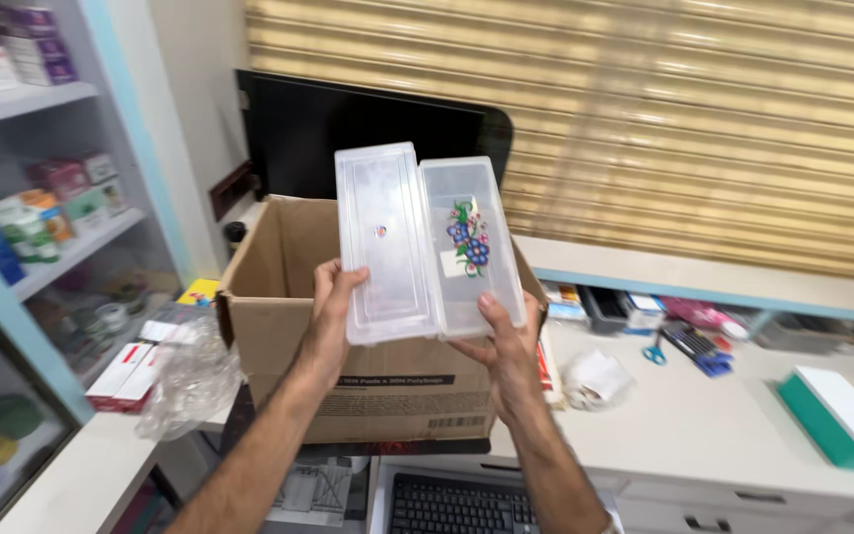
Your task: The person removes clear plastic containers with grape designs from a cardboard box on a desk and places them into a glass-fronted display cabinet. The person repeats this process multiple times, moving containers from the box to the cabinet shelves.
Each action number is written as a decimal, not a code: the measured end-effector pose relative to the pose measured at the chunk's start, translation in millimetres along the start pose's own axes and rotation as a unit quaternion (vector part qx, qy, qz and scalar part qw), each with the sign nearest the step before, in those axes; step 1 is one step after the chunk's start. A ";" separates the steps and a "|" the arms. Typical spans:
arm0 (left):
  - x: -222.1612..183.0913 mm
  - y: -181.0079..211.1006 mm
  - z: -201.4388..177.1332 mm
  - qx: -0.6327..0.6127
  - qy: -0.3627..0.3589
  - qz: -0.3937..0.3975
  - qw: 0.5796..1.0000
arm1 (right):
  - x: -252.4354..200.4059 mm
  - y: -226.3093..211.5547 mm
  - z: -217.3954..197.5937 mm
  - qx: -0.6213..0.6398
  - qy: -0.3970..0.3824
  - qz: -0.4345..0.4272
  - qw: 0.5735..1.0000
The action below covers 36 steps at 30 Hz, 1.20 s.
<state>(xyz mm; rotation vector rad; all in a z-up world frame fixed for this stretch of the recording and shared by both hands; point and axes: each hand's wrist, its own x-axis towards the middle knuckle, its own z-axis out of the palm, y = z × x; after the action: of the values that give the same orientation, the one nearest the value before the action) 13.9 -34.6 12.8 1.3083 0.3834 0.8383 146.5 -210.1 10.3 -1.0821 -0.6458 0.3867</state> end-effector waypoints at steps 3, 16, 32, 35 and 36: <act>-23.7 -11.9 15.0 -0.099 -0.051 0.044 0.993 | -24.1 -10.2 -22.8 -0.065 0.030 0.010 0.997; -113.5 -41.3 55.4 -0.050 -0.107 -0.009 0.993 | -97.5 -28.2 -90.8 -0.101 -0.008 0.130 0.986; -286.8 -99.1 160.1 0.134 0.209 0.107 0.963 | -79.1 5.7 -210.1 0.016 -0.390 0.181 0.903; -323.4 -99.3 158.0 0.145 0.273 0.118 0.944 | -95.0 13.3 -194.0 0.055 -0.435 0.206 0.875; -338.7 -104.7 160.9 0.134 0.292 0.121 0.939 | -101.1 17.6 -188.5 0.074 -0.445 0.220 0.865</act>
<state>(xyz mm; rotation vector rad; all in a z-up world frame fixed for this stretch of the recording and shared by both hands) -65.9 -394.0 -113.8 1.3543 0.8387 1.4294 194.0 -391.2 -94.6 -0.8590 -1.1553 1.3639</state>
